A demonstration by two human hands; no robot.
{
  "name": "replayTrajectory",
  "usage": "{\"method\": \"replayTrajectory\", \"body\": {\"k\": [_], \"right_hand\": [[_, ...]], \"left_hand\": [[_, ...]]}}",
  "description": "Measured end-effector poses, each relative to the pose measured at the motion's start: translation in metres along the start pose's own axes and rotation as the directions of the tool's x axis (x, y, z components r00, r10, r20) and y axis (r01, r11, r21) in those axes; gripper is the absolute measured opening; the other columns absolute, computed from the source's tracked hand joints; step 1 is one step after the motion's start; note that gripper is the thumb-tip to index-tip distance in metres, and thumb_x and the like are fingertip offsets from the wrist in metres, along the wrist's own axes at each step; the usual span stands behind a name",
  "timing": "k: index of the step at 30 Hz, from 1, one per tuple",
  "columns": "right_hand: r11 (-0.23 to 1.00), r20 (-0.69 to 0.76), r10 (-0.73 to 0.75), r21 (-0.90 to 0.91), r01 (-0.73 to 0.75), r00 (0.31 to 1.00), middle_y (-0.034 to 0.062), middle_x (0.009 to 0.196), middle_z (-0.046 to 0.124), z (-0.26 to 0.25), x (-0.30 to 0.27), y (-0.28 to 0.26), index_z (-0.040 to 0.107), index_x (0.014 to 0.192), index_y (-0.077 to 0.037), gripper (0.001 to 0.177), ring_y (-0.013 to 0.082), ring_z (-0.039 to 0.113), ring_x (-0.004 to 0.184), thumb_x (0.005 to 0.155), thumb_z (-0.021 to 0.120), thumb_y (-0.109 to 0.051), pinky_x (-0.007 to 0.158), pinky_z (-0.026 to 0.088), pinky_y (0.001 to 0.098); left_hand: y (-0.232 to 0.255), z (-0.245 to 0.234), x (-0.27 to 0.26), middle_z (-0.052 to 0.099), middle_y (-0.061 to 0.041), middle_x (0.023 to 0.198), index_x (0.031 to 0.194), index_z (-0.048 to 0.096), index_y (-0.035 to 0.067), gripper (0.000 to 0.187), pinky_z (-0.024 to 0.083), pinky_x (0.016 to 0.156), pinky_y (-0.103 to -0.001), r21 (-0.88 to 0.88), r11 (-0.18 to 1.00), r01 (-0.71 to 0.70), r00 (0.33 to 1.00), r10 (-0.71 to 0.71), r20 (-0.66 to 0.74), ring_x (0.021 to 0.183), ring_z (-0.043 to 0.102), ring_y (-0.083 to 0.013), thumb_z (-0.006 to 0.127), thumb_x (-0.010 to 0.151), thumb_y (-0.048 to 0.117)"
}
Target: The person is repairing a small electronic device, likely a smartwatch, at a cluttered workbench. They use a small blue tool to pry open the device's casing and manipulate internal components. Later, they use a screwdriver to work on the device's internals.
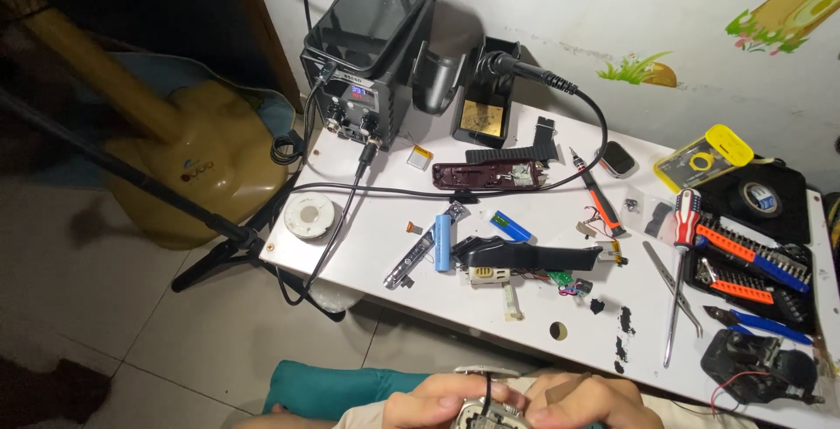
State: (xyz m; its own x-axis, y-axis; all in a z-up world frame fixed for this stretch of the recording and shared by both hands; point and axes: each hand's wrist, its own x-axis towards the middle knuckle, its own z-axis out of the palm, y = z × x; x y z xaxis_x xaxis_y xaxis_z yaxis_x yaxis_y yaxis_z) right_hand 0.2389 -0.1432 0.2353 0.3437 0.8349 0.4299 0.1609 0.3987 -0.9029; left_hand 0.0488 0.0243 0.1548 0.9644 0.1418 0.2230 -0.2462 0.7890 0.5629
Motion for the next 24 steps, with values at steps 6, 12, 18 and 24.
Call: {"method": "replayTrajectory", "body": {"k": [6,12,18,24], "right_hand": [[0.997,-0.114,0.057,-0.048,-0.062,0.992,0.0143,0.075,0.073,0.015,0.000,-0.015,0.076,0.097,-0.001,0.011,0.0269,0.070,0.060,0.105,0.071,-0.006,0.060,0.066,0.0413],[0.898,0.010,0.139,-0.422,-0.122,0.990,0.0119,0.109,0.090,-0.011,-0.013,-0.032,0.084,0.124,-0.006,0.026,0.0272,0.093,0.102,0.102,0.080,-0.018,0.097,0.079,0.0395],[0.686,-0.164,-0.130,-0.727,-0.031,0.978,-0.0170,0.083,0.079,0.036,-0.009,-0.006,0.089,0.096,-0.032,0.008,0.0056,0.081,0.072,0.089,0.088,-0.027,0.068,0.066,0.0203],[0.544,-0.175,-0.259,-0.839,-0.007,0.950,-0.0195,0.077,0.073,0.053,0.013,-0.011,0.082,0.099,-0.037,0.016,0.0043,0.070,0.064,0.090,0.085,-0.024,0.059,0.053,0.0225]], "left_hand": [[-0.054,-0.054,0.007,0.057,-0.025,0.170,0.163,0.059,0.002,0.056,0.032,0.150,-0.055,-0.234,0.922,0.308,0.949,-0.280,0.147,0.165,0.054,-0.0349,0.058,0.116,0.033],[-0.014,0.040,0.028,0.052,-0.047,0.155,0.161,0.048,0.004,0.036,0.056,0.123,-0.075,0.163,0.835,-0.525,0.849,0.527,0.037,0.139,0.064,-0.0621,0.064,0.132,0.018],[-0.029,0.052,0.036,0.066,-0.050,0.138,0.142,0.056,0.002,0.041,0.067,0.109,-0.067,0.170,0.817,-0.551,0.790,0.576,-0.211,0.118,0.078,-0.0588,0.086,0.113,0.002],[-0.037,0.063,0.045,0.072,-0.051,0.123,0.121,0.059,-0.002,0.036,0.075,0.089,-0.065,0.171,0.813,-0.557,0.710,0.573,-0.408,0.098,0.083,-0.0598,0.090,0.105,0.005]]}}
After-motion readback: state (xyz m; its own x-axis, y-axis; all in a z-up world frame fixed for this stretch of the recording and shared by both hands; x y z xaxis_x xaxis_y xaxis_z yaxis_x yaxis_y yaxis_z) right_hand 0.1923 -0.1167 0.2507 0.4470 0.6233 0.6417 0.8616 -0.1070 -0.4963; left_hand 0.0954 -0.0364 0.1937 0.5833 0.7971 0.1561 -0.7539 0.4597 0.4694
